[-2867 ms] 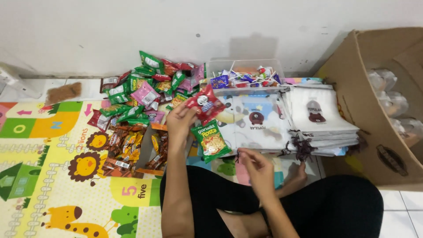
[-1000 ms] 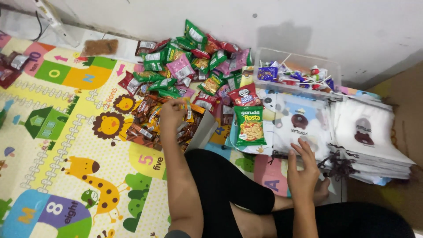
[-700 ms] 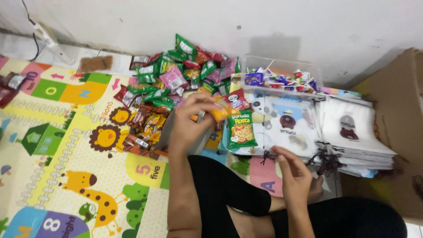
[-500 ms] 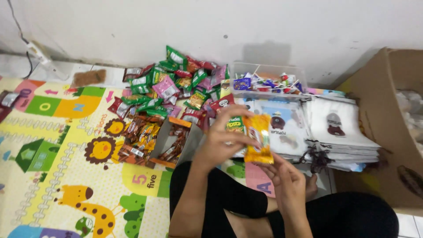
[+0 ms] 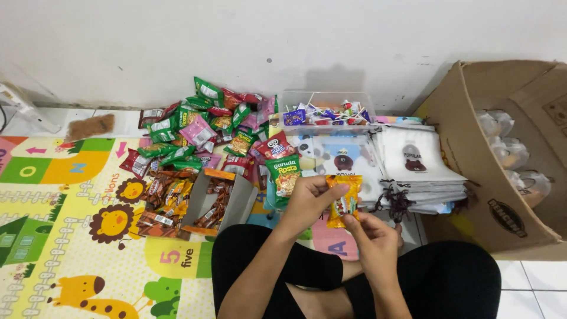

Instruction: Packing various small snack packets into decorative plastic bags while sitting on the floor.

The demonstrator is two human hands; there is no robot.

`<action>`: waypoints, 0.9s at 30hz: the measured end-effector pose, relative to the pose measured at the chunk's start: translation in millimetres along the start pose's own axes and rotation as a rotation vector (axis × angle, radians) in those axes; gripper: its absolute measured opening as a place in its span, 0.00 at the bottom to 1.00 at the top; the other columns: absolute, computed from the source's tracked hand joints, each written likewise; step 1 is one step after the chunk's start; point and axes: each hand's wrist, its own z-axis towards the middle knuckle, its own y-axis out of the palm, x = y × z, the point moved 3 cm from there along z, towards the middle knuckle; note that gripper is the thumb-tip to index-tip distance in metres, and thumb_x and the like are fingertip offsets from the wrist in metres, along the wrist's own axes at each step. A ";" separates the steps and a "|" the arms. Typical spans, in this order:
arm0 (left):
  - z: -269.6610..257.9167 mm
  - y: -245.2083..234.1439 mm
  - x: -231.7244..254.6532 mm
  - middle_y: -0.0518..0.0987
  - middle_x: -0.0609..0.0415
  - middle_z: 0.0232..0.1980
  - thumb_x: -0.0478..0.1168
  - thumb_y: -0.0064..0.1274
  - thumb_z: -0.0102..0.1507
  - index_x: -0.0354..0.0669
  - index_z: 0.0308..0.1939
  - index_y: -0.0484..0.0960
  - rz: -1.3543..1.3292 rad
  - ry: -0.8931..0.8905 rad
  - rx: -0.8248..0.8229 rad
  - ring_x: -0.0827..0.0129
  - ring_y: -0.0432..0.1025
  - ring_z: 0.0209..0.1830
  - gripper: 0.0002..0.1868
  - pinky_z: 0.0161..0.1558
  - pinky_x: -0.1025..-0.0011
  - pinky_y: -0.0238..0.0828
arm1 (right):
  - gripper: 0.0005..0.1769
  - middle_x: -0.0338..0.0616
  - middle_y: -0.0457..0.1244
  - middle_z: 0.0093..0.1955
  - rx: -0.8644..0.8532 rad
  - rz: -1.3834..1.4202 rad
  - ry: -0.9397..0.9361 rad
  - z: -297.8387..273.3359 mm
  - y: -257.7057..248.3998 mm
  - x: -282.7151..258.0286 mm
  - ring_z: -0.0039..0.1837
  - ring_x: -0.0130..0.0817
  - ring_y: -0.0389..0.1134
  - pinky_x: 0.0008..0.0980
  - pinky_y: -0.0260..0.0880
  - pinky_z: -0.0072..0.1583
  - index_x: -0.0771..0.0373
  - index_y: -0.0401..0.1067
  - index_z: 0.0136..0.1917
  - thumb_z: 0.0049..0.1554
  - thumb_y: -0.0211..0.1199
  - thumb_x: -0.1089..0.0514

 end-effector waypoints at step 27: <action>12.7 -9.0 9.8 0.77 0.56 0.31 0.42 0.65 0.56 0.43 0.64 0.79 0.475 -0.042 -0.042 0.75 0.70 0.28 0.31 0.29 0.78 0.68 | 0.30 0.57 0.65 0.66 -0.186 -0.091 0.024 46.4 -2.3 -7.6 0.63 0.43 0.67 0.39 0.67 0.65 0.73 0.69 0.68 0.51 0.62 0.69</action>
